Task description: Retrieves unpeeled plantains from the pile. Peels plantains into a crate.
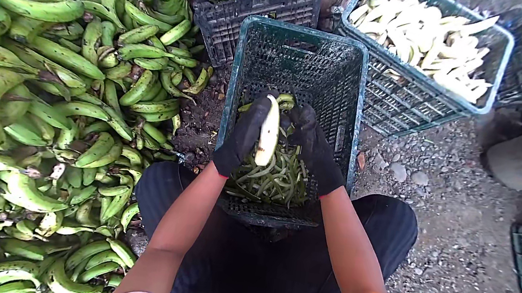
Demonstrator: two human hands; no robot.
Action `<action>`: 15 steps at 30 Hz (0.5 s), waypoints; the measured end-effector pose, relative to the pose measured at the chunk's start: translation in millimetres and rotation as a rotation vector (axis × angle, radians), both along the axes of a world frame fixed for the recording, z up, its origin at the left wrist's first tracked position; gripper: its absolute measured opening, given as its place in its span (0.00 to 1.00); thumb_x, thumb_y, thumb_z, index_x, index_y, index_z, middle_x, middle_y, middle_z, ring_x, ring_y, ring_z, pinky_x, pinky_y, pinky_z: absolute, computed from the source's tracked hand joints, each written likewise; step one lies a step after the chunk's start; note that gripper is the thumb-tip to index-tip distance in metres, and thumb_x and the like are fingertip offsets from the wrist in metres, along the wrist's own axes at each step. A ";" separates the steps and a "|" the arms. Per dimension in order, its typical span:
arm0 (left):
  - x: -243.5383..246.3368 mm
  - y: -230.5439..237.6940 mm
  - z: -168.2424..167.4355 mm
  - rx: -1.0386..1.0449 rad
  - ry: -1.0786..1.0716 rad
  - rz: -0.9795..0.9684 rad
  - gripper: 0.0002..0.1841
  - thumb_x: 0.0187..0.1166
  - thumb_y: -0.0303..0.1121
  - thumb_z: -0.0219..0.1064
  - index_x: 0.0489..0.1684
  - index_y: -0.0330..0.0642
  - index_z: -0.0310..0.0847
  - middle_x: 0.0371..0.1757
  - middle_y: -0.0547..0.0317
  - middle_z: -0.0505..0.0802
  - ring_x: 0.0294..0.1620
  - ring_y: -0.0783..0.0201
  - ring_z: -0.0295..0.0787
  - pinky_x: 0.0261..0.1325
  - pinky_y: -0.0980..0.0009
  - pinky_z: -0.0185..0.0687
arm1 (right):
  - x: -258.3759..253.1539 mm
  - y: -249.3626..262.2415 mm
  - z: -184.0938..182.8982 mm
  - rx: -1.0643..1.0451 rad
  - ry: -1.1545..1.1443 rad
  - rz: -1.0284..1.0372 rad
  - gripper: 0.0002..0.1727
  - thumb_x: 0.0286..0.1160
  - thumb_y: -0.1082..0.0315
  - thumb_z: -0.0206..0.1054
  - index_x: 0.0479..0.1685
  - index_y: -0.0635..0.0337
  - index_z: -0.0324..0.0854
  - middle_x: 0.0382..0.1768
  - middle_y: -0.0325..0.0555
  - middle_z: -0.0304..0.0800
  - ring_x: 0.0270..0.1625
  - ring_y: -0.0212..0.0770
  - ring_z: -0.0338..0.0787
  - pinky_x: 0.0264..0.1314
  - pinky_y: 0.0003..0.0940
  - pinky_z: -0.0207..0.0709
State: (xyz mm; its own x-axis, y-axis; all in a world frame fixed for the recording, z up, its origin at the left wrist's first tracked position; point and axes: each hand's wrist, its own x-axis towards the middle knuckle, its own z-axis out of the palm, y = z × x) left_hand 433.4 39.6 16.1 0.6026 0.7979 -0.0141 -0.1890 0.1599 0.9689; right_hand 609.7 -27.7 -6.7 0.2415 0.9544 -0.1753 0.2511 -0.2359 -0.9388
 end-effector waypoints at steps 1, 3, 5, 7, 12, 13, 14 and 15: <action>-2.0 2.5 2.4 -0.106 -0.056 0.046 0.31 0.91 0.51 0.28 0.83 0.44 0.61 0.43 0.51 0.93 0.35 0.57 0.93 0.35 0.62 0.92 | -2.1 -6.4 -2.2 0.036 0.010 0.037 0.37 0.90 0.38 0.39 0.91 0.48 0.59 0.69 0.53 0.84 0.65 0.47 0.87 0.62 0.53 0.83; -7.9 6.5 5.5 -0.254 -0.105 0.143 0.34 0.91 0.57 0.26 0.66 0.45 0.73 0.34 0.53 0.93 0.28 0.60 0.92 0.27 0.66 0.90 | -6.9 -14.6 -3.0 0.194 -0.198 0.136 0.39 0.89 0.36 0.37 0.91 0.49 0.62 0.77 0.50 0.79 0.74 0.45 0.82 0.73 0.49 0.79; -15.9 10.3 2.3 -0.340 -0.133 0.178 0.29 0.93 0.54 0.32 0.61 0.42 0.75 0.37 0.55 0.91 0.33 0.63 0.90 0.34 0.66 0.90 | -13.3 -22.2 -1.4 0.269 -0.592 0.153 0.43 0.80 0.26 0.39 0.84 0.41 0.73 0.66 0.61 0.85 0.65 0.62 0.85 0.61 0.66 0.77; -17.6 11.7 4.6 -0.474 -0.136 0.187 0.29 0.93 0.52 0.33 0.55 0.40 0.76 0.33 0.54 0.91 0.28 0.63 0.90 0.29 0.69 0.88 | -18.3 -31.0 -7.5 0.384 -0.822 0.132 0.53 0.66 0.13 0.37 0.78 0.37 0.81 0.54 0.67 0.87 0.55 0.70 0.85 0.53 0.73 0.71; -22.7 17.5 1.4 -0.629 -0.259 0.043 0.34 0.92 0.53 0.27 0.45 0.38 0.77 0.28 0.54 0.87 0.22 0.64 0.85 0.21 0.74 0.81 | -17.7 -35.2 -22.4 0.632 -0.959 0.022 0.51 0.70 0.15 0.34 0.73 0.38 0.84 0.52 0.61 0.89 0.57 0.63 0.86 0.63 0.66 0.68; -22.7 17.8 1.6 -0.646 -0.284 0.027 0.34 0.92 0.53 0.26 0.44 0.38 0.77 0.26 0.55 0.86 0.21 0.65 0.84 0.20 0.75 0.81 | -17.8 -34.8 -20.4 0.626 -0.966 0.017 0.52 0.69 0.15 0.33 0.74 0.39 0.84 0.52 0.61 0.89 0.57 0.63 0.86 0.63 0.66 0.67; -22.9 18.3 2.1 -0.657 -0.302 0.017 0.33 0.92 0.52 0.27 0.42 0.38 0.77 0.25 0.55 0.86 0.20 0.65 0.84 0.20 0.75 0.81 | -18.0 -34.0 -18.5 0.616 -0.977 0.013 0.53 0.68 0.14 0.32 0.74 0.39 0.84 0.52 0.61 0.89 0.57 0.63 0.86 0.63 0.67 0.67; -24.0 19.9 0.5 -0.661 -0.318 0.009 0.33 0.92 0.52 0.27 0.41 0.39 0.77 0.26 0.55 0.86 0.21 0.65 0.84 0.21 0.75 0.82 | -18.1 -33.5 -17.4 0.605 -0.985 0.012 0.54 0.67 0.14 0.32 0.73 0.39 0.84 0.52 0.62 0.89 0.57 0.64 0.86 0.63 0.67 0.67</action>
State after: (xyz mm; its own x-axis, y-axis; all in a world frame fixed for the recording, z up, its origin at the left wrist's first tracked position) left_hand 409.4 59.5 16.5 0.6511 0.6884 -0.3197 -0.4494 0.6891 0.5685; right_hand 591.6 -61.2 -24.0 0.0096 0.8213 0.5705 0.9365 0.1927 -0.2931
